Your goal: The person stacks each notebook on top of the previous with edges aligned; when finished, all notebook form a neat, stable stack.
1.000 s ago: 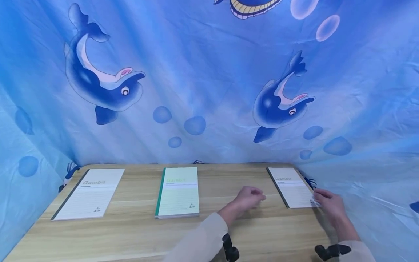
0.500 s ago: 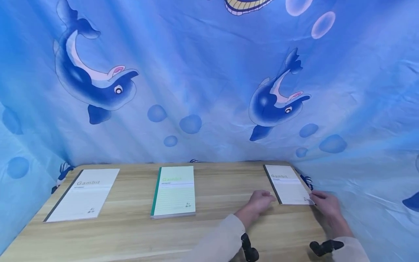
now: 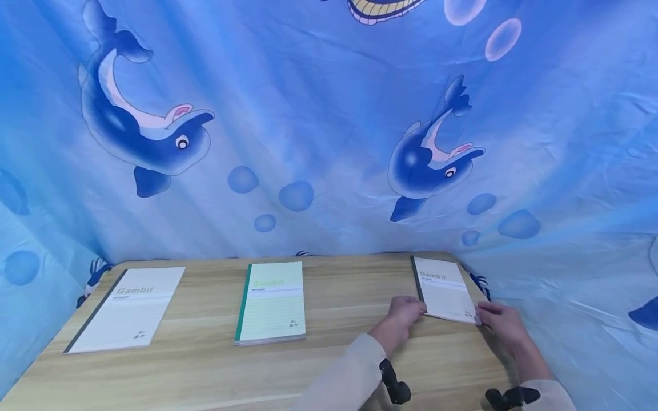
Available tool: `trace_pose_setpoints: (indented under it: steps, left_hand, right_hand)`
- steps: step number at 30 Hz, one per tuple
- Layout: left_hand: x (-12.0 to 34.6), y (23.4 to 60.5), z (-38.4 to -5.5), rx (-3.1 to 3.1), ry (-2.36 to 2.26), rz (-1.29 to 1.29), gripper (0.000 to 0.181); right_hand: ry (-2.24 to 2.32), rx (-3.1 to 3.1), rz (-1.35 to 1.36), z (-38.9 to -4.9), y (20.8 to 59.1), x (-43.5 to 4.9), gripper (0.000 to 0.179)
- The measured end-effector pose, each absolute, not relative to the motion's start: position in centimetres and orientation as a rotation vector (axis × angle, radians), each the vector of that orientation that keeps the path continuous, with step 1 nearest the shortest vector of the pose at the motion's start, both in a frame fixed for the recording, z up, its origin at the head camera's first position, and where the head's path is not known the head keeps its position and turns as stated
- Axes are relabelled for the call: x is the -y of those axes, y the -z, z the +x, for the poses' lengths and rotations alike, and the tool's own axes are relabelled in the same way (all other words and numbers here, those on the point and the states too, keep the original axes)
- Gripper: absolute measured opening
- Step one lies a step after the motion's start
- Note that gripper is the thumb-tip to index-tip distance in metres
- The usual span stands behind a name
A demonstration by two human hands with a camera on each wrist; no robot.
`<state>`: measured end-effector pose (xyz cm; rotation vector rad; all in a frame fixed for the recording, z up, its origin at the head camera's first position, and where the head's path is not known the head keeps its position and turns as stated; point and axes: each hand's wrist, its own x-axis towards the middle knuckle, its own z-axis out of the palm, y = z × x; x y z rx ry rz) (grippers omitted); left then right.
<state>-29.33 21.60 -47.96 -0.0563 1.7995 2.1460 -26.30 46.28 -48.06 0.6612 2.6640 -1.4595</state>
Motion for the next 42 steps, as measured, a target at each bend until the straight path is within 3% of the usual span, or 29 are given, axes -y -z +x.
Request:
trace_pose_setpoints:
  steps: [6,11,20,26,34,42]
  left_hand:
    - [-21.2,47.9,-29.6,-1.799,-2.083,-0.040,0.014]
    - [-21.4,48.0,-29.7,-1.747,-2.106,-0.014,0.027]
    - [-21.7,48.4,-30.2,-1.477,-2.247,-0.137,0.030]
    - [-21.8,48.6,-30.2,-1.477,-2.257,-0.116,0.017]
    - [-21.4,48.7,-30.3,-1.473,-2.312,-0.121,0.052]
    - [-19.8,48.5,-30.3,-1.525,-2.277,-0.072,0.057]
  right_hand:
    - [1.426,-2.680,0.634,-25.7,48.2,-46.2,0.061]
    - [1.401,-2.687,0.567,-25.6,47.9,-45.8,0.061]
    - [1.455,-2.652,0.560,-25.6,48.6,-45.0,0.062]
    - [1.525,-2.626,0.539,-25.3,48.7,-44.8,0.063]
    - [1.688,-2.572,0.543,-25.3,48.6,-44.0,0.057]
    - [1.787,-2.502,0.544,-25.2,48.9,-43.0,0.054]
